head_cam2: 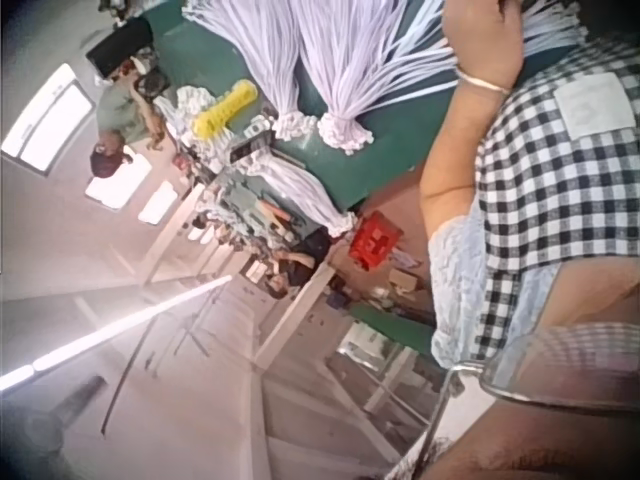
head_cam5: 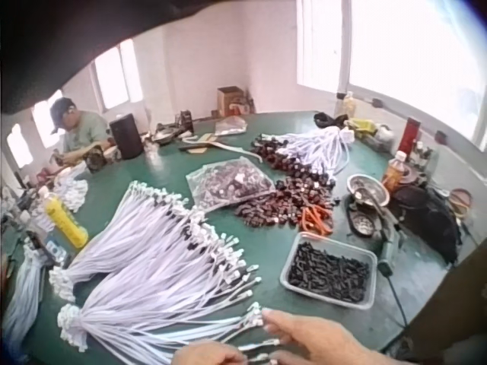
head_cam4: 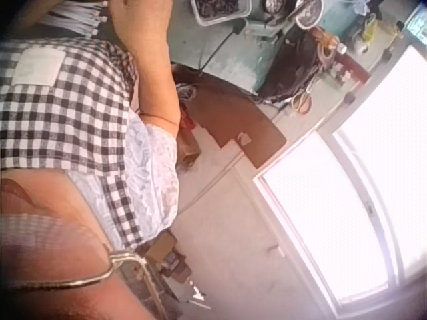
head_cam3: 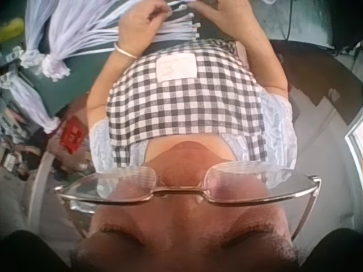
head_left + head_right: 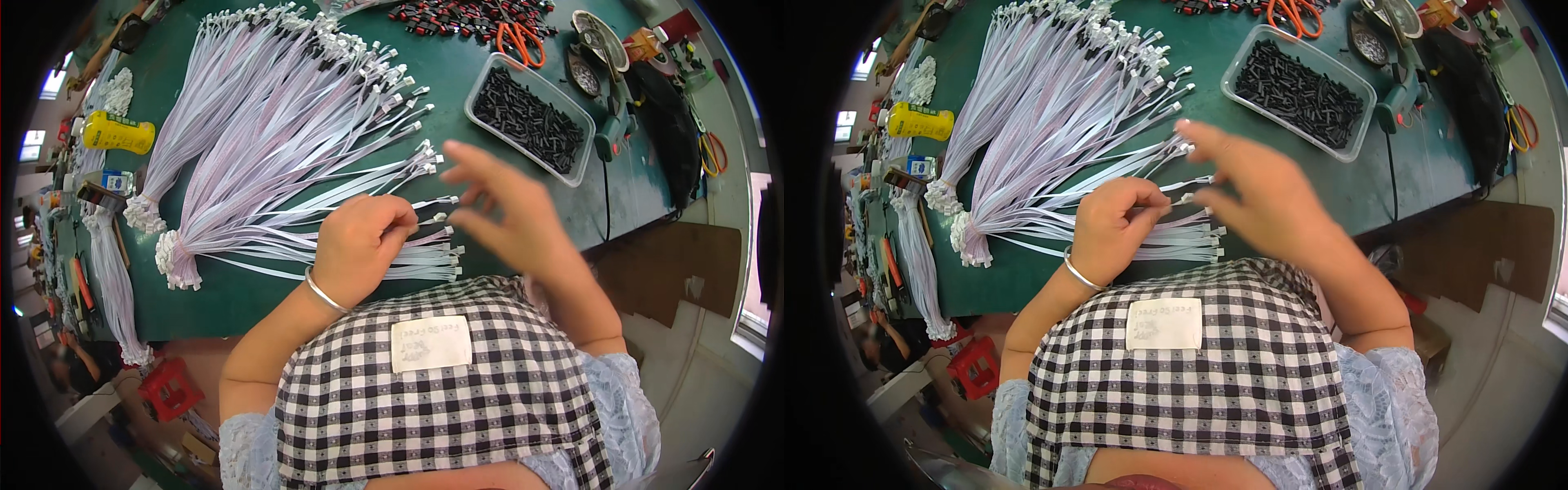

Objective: The person repeatedly picks up white cables and small black plastic components from a container on a green workbench. They insert the black components into the ends of the cables by hand, then place the assembled units back onto the table. The process is continuous and repetitive throughout the clip.

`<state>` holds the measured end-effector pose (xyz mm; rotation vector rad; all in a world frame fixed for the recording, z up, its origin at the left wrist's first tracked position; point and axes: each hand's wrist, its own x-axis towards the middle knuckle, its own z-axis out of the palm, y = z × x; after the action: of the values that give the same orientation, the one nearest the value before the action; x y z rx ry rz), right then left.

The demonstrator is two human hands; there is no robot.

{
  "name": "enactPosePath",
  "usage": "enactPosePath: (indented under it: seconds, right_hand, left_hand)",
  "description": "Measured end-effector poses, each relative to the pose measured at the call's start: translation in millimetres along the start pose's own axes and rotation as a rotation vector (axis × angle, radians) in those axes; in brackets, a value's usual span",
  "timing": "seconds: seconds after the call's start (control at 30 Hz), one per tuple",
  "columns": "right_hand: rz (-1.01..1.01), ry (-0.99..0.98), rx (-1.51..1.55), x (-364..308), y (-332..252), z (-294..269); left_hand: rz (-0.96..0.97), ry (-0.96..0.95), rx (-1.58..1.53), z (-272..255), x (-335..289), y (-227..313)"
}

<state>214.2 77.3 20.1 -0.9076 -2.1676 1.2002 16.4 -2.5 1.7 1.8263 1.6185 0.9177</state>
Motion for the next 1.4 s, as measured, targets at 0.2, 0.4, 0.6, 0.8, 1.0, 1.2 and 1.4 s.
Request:
enactPosePath:
  seconds: [0.2, 0.4, 0.6, 0.8, 1.0, 1.2, 1.4]
  right_hand:
    - [-0.089, 0.182, -0.744, 15, 30, -58]
    - [-0.077, 0.064, -0.831, 23, 56, -79]
    - [-0.076, -0.015, -0.867, 39, 73, -78]
    - [-0.158, -0.019, -0.853, 48, 75, -77]
    - [-0.216, -0.022, -0.755, 41, 90, -92]
    - [-0.229, -0.096, -0.74, 47, 80, -94]
    - [-0.202, -0.2, -0.823, 42, 61, -87]
  left_hand:
    - [0.158, 0.08, 0.118, 13, 11, -15]
    - [0.205, -0.203, 0.218, -7, -6, -15]
    - [0.291, -0.06, 0.284, -4, 13, -33]
    - [0.277, -0.053, 0.416, -7, 33, -60]
    - [0.223, -0.09, 0.4, -3, 17, -37]
    - [0.371, -0.287, 0.39, -14, -7, -29]
    - [0.322, -0.434, 0.413, -21, -3, -16]
